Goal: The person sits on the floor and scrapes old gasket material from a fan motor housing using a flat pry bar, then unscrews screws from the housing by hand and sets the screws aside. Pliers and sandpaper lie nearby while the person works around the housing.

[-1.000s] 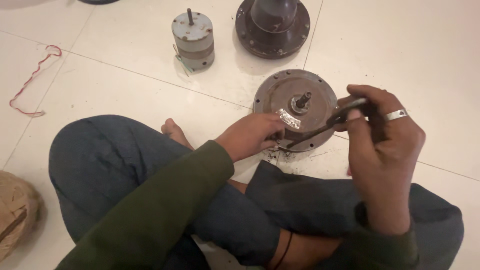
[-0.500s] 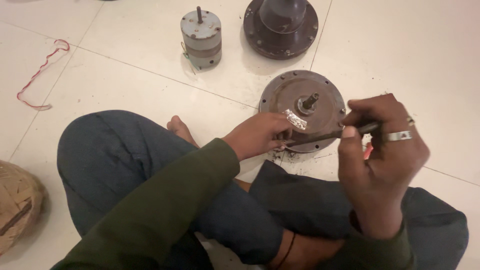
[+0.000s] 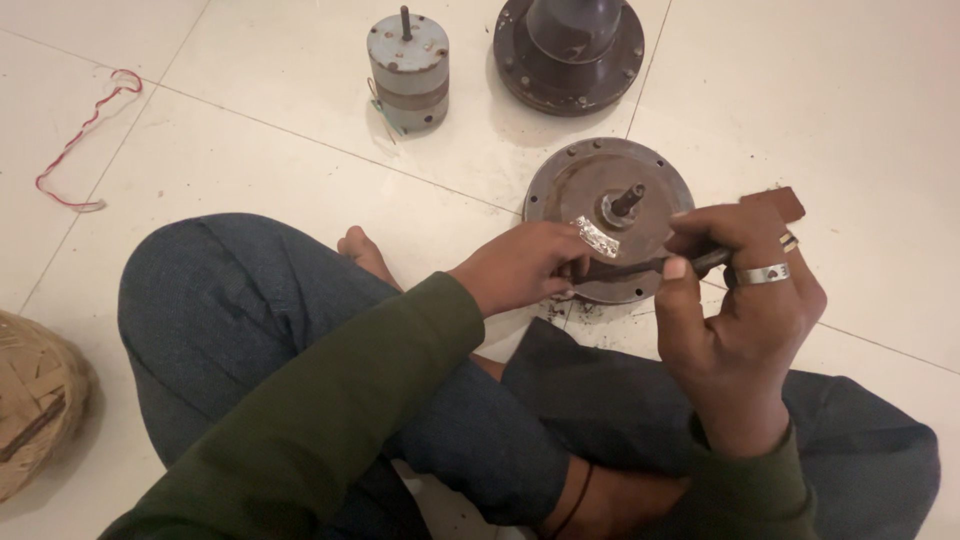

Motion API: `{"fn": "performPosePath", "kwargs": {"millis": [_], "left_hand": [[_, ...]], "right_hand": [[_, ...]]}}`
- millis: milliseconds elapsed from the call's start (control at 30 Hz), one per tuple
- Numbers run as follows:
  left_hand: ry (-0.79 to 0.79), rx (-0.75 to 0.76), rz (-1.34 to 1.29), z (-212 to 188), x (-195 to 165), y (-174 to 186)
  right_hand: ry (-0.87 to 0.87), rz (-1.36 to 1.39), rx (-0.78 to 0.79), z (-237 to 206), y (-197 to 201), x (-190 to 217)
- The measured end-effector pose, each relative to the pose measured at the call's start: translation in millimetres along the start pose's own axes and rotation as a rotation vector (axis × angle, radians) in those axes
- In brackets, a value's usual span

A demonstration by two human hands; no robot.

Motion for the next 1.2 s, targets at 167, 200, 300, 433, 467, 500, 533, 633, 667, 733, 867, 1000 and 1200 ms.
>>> {"fn": "performPosePath", "kwargs": {"millis": [167, 200, 300, 433, 467, 500, 533, 633, 667, 733, 867, 1000, 1200], "left_hand": [[0.037, 0.029, -0.006, 1, 2, -1], [0.018, 0.020, 0.003, 1, 1, -1], [-0.016, 0.005, 0.023, 1, -1, 0], [-0.022, 0.016, 0.006, 1, 2, -1], [-0.024, 0.018, -0.006, 0, 3, -1], [-0.023, 0.015, 0.000, 1, 5, -2], [-0.023, 0.012, 0.006, 2, 6, -3], [-0.052, -0.025, 0.047, 0, 9, -3], [-0.069, -0.042, 0.065, 0, 9, -3], [-0.060, -0.024, 0.085, 0, 10, -5], [0.003, -0.036, 0.195, 0, 10, -6], [0.164, -0.029, 0.201, 2, 14, -4], [0.164, -0.067, 0.268, 5, 9, -6]], "right_hand": [[-0.006, 0.018, -0.031, -2, -4, -7], [0.013, -0.007, -0.031, -4, -5, -8], [0.047, -0.058, -0.023, -9, -5, -11], [0.030, -0.006, -0.039, -13, -5, -22], [0.026, 0.005, -0.047, -12, -5, -26], [0.022, 0.016, -0.055, -11, -6, -29], [0.020, 0.008, -0.060, -9, -7, -33], [-0.012, -0.001, -0.078, -7, -6, -38], [-0.011, -0.004, -0.075, -6, -5, -37], [0.006, -0.011, -0.058, -3, -4, -35], [0.018, -0.010, -0.006, 3, -3, -27], [0.011, -0.029, 0.018, 7, -3, -24], [-0.109, 0.117, 0.015, 9, 1, -43]]}}
Point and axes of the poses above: each hand's wrist, its own z-axis towards the middle knuckle, its own y-axis out of the back of the hand, x = y × z, the point moved 5 cm from there along z, towards the middle knuckle, and after that the axes turned 2 degrees about -z, right-handed, at the moved point
